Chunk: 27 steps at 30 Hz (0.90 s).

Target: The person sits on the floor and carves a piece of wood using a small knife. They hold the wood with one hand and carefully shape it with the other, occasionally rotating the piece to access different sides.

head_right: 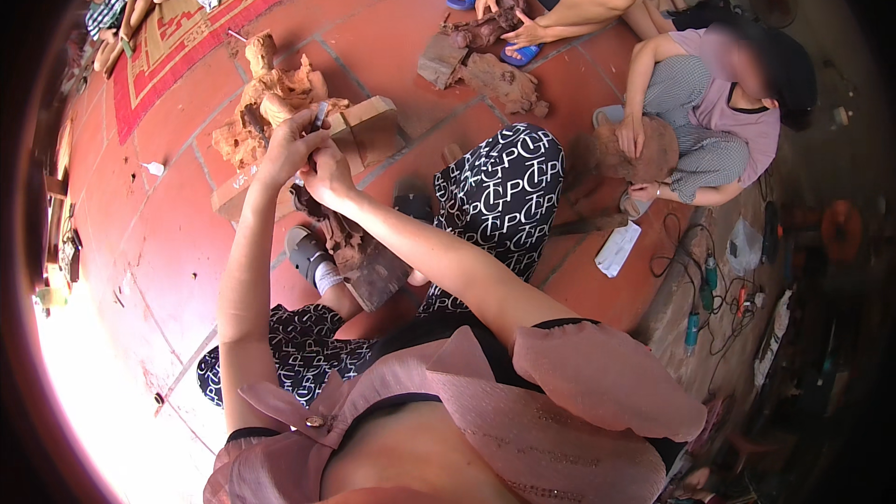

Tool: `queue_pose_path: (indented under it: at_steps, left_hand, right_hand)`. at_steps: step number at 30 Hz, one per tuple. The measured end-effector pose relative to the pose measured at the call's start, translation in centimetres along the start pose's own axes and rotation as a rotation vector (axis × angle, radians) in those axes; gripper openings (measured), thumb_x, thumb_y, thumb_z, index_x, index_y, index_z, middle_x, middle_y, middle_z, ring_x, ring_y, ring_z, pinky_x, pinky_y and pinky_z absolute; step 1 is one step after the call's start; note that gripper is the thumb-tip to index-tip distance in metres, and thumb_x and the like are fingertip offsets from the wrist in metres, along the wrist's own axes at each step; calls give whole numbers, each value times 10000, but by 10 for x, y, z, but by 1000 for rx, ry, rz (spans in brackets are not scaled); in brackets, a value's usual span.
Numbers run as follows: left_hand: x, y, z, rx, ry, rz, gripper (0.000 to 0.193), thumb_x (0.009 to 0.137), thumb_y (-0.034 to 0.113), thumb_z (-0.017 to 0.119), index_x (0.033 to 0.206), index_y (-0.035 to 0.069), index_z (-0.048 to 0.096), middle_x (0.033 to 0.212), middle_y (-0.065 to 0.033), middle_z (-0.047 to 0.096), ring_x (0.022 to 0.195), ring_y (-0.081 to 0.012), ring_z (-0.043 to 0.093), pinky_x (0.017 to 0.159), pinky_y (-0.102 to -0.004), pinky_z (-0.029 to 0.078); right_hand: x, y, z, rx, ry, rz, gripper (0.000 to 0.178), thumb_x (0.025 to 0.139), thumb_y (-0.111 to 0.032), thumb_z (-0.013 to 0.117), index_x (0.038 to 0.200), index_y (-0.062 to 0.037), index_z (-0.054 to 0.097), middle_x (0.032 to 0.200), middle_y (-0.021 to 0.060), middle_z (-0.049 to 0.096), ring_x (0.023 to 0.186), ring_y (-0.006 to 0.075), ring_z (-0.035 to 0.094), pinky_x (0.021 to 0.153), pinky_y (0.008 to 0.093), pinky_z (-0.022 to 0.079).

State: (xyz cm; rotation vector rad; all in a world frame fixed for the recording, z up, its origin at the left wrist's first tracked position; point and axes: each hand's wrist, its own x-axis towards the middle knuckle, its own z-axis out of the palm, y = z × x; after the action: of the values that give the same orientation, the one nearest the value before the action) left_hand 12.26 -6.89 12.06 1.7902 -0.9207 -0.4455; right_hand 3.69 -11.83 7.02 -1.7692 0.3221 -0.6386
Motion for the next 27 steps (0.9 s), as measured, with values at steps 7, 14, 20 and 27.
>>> queue_pose_path:
  at_steps: [7, 14, 20, 27]
  left_hand:
    - [-1, -15, -13, -465, 186, 30, 286, 822, 174, 617, 1051, 4, 593, 833, -28, 613, 715, -66, 550, 614, -206, 458]
    - [-112, -47, 9, -611, 890, -307, 286, 846, 185, 565, 1059, -4, 554, 888, -54, 584, 775, -120, 549, 664, -262, 474]
    - [-127, -32, 76, -653, 814, -317, 436, 786, 119, 611, 1164, -55, 481, 1039, -146, 574, 925, -175, 567, 783, -271, 468]
    - [-110, -39, 75, -234, 891, -173, 459, 709, 56, 534, 1160, -12, 485, 1089, -179, 530, 1028, -281, 522, 888, -330, 403]
  right_hand:
    - [18, 18, -7, 72, 31, -40, 117, 767, -119, 640, 807, -21, 588, 697, 47, 615, 684, 108, 597, 597, 276, 450]
    - [8, 10, -39, 436, -96, 339, 110, 774, -69, 665, 810, 18, 607, 771, 98, 641, 603, 127, 619, 529, 225, 527]
    - [11, 22, -33, 353, -172, 339, 163, 722, -72, 703, 818, 31, 620, 738, 20, 613, 656, 56, 568, 581, 182, 460]
    - [6, 19, -15, 257, -189, 279, 163, 794, -72, 645, 900, 51, 631, 809, 44, 630, 719, 72, 570, 674, 210, 466]
